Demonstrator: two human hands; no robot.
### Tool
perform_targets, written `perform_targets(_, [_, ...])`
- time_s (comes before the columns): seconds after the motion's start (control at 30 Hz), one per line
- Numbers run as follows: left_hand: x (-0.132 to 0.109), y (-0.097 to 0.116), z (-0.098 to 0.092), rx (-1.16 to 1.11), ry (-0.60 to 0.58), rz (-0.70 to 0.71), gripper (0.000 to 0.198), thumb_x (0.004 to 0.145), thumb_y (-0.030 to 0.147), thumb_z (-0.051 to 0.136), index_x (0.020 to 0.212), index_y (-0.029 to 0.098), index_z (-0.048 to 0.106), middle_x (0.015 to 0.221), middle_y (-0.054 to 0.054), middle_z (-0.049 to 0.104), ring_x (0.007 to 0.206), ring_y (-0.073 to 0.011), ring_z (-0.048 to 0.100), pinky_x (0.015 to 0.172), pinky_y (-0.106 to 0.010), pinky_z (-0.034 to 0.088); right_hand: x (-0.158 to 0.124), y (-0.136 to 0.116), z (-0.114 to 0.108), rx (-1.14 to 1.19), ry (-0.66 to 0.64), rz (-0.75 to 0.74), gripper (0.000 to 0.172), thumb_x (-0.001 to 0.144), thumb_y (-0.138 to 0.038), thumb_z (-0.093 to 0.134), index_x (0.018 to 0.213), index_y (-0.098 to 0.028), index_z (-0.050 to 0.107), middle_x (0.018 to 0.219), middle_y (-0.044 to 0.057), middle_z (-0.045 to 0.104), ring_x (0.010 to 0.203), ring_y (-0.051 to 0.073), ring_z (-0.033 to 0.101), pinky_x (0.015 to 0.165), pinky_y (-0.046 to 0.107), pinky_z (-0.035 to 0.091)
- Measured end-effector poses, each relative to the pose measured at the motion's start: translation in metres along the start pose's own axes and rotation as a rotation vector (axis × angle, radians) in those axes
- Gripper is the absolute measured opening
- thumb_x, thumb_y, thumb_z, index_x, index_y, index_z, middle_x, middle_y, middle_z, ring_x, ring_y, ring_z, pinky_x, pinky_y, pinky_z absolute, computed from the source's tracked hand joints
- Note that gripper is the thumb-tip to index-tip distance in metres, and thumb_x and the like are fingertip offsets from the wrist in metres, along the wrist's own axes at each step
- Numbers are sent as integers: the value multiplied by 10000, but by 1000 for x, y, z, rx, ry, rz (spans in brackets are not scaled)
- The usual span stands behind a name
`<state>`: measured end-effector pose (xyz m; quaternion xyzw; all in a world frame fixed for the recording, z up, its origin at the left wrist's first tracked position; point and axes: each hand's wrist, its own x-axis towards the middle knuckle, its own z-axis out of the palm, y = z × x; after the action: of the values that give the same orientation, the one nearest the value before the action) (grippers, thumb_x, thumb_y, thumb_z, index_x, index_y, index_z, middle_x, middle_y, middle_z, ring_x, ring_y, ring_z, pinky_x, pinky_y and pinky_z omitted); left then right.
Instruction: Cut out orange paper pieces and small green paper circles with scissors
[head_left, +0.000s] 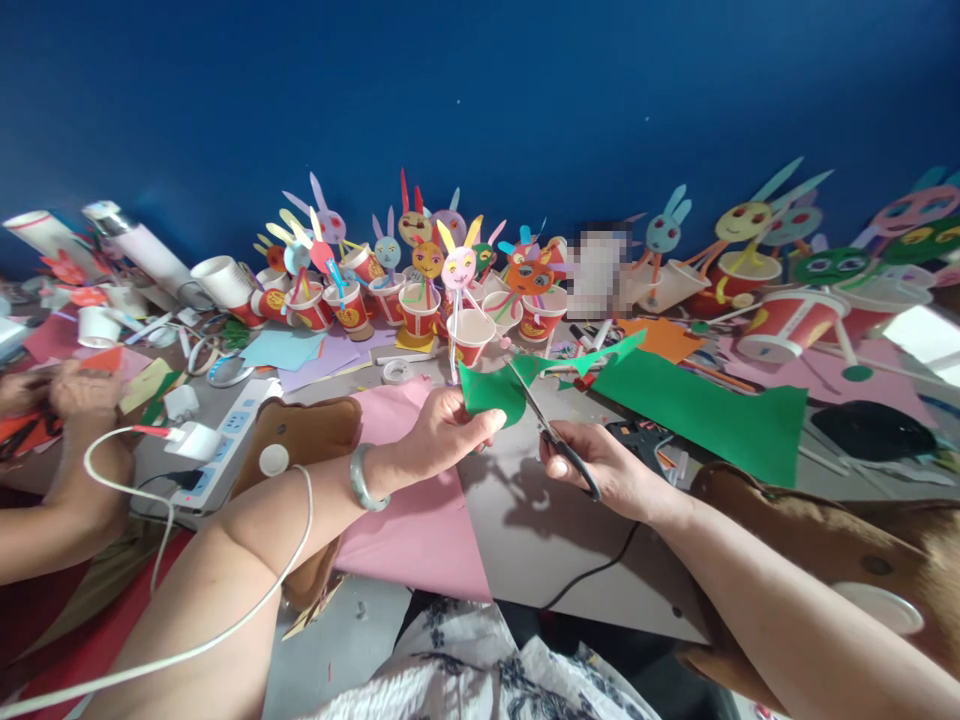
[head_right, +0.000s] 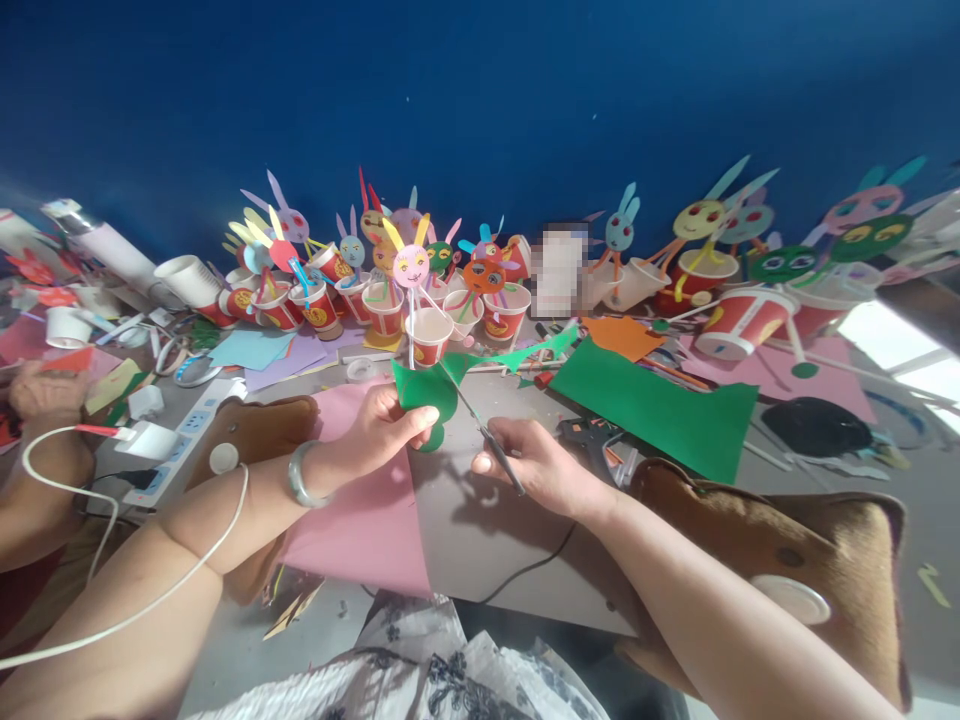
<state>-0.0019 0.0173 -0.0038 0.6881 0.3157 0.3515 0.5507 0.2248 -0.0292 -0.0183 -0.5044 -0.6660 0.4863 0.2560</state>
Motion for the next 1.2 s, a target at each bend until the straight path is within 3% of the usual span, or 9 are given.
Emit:
perform_targets(0.23, [-1, 3, 2, 13, -30, -21, 445, 883, 433, 595, 559, 152, 479, 517, 19, 476, 513, -78, 439, 517, -224, 342, 0, -4, 5, 51, -2, -14, 690, 640, -860, 622, 650, -183, 493, 569, -50, 412, 554, 100, 337, 506, 258, 249])
perform_targets(0.5, [1, 1, 1, 63, -122, 90, 465, 925, 385, 549, 536, 158, 433, 508, 28, 440, 503, -69, 408, 519, -221, 338, -1, -8, 3, 15, -31, -29, 673, 684, -834, 614, 699, -165, 545, 637, 1, 550, 614, 129, 453, 550, 262, 340])
perform_targets(0.87, [0, -1, -1, 65, -97, 82, 465, 911, 417, 569, 553, 163, 417, 537, 29, 428, 530, -74, 395, 517, -228, 312, -1, -8, 2, 39, -20, 25, 681, 645, -850, 626, 661, -182, 491, 590, -49, 407, 564, 99, 341, 506, 253, 252])
perform_targets(1.2, [0, 5, 0, 46, -80, 57, 447, 898, 376, 578, 549, 169, 391, 543, 30, 401, 536, -76, 378, 521, -238, 291, 0, -2, 3, 5, -20, 7, 715, 645, -892, 569, 650, -182, 485, 570, -48, 404, 558, 102, 333, 510, 258, 225])
